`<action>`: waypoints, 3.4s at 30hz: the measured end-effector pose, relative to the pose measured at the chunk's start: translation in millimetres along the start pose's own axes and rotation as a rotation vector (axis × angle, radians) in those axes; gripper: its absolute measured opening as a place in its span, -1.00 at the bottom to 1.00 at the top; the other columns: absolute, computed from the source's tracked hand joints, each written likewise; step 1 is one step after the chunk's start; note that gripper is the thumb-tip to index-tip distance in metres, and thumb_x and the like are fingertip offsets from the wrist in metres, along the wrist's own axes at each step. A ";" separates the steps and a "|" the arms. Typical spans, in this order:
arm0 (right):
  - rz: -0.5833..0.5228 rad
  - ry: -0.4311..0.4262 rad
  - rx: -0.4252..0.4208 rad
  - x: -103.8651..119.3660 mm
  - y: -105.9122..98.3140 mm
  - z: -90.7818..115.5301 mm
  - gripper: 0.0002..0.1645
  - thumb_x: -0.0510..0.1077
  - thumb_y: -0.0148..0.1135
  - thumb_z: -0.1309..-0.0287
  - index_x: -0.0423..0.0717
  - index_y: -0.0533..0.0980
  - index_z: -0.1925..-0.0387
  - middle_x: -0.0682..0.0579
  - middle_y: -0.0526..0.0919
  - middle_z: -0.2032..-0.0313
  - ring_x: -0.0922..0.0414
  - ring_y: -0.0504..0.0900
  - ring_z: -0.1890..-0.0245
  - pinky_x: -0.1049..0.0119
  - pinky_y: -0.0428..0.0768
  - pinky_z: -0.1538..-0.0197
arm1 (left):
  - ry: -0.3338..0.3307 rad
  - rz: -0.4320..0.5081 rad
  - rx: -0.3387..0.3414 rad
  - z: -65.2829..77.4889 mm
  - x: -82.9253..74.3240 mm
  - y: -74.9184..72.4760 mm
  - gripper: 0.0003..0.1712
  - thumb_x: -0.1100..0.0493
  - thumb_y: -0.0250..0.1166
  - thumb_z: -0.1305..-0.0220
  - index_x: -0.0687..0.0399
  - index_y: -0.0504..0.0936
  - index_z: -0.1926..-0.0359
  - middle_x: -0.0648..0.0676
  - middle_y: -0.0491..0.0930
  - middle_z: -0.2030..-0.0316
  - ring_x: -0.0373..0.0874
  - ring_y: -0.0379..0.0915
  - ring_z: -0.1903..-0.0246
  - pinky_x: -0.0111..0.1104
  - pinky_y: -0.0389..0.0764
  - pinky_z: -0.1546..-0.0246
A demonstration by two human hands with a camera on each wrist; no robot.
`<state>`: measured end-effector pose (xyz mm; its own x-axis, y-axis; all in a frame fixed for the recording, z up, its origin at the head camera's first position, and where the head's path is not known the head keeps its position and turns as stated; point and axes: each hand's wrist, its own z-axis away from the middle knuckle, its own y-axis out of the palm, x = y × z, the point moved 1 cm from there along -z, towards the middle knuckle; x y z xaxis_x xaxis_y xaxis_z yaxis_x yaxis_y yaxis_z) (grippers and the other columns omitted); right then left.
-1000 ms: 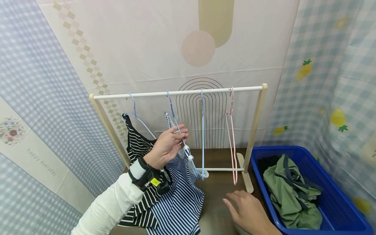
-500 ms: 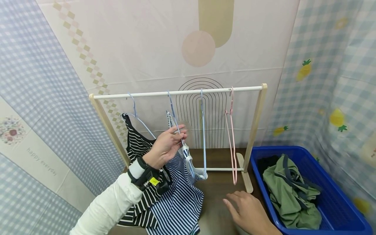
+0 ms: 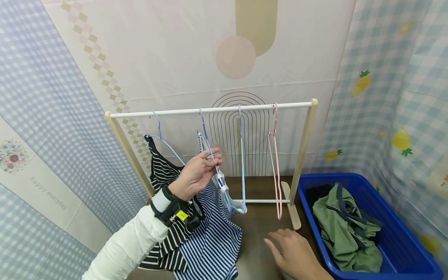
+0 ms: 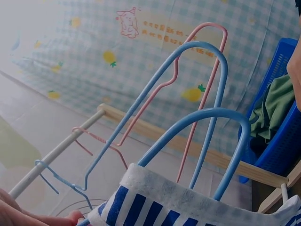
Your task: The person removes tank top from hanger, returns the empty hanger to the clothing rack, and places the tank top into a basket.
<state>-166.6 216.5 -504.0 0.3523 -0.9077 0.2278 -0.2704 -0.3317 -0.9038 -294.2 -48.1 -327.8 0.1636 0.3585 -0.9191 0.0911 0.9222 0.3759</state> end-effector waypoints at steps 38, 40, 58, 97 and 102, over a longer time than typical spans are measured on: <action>-0.018 0.107 0.126 -3.0 -2.1 1.8 -0.85 0.16 0.44 -0.33 0.26 0.78 0.21 0.31 0.78 0.27 0.28 0.75 0.23 0.22 0.78 0.15 | 0.074 -0.139 0.138 43.3 -14.0 0.9 -0.49 0.42 0.20 -0.50 0.09 0.56 -0.40 -0.02 0.66 0.24 -0.20 0.65 0.18 -0.40 0.67 -0.04; -0.018 0.107 0.114 -2.9 -2.0 1.9 -0.86 0.15 0.45 -0.33 0.26 0.78 0.21 0.30 0.78 0.27 0.28 0.75 0.23 0.21 0.78 0.15 | 0.076 -0.153 0.142 46.4 -11.4 -1.0 -0.48 0.42 0.21 -0.50 0.12 0.55 -0.41 -0.02 0.65 0.24 -0.19 0.65 0.18 -0.40 0.68 -0.04; -0.010 0.042 -0.013 -2.3 1.8 3.7 -0.92 0.07 0.53 -0.26 0.23 0.79 0.25 0.32 0.77 0.32 0.30 0.75 0.28 0.26 0.76 0.22 | 0.091 -0.188 0.260 71.1 25.7 -19.2 -0.49 0.43 0.24 -0.45 0.30 0.53 -0.39 -0.06 0.56 0.28 -0.20 0.68 0.17 -0.36 0.72 -0.05; -0.032 0.068 -0.053 -2.3 2.8 2.5 -0.94 0.09 0.51 -0.28 0.29 0.78 0.31 0.37 0.76 0.37 0.32 0.73 0.35 0.26 0.74 0.28 | -0.014 -0.099 0.293 55.4 102.9 -47.4 -0.54 0.42 0.28 -0.42 0.57 0.52 -0.28 -0.09 0.73 0.31 -0.26 0.71 0.24 -0.39 0.78 0.05; -0.030 0.047 -0.074 -1.1 3.7 1.1 -0.96 0.07 0.53 -0.26 0.29 0.78 0.31 0.38 0.76 0.37 0.34 0.73 0.35 0.27 0.73 0.29 | -0.020 -0.105 0.289 53.6 103.6 -48.6 -0.52 0.41 0.28 -0.43 0.57 0.51 -0.29 -0.09 0.73 0.29 -0.26 0.71 0.24 -0.38 0.78 0.04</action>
<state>-166.9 216.5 -508.0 0.3193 -0.9076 0.2724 -0.3268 -0.3753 -0.8674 -229.0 -63.6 -435.0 0.1571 0.2577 -0.9534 0.3835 0.8737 0.2993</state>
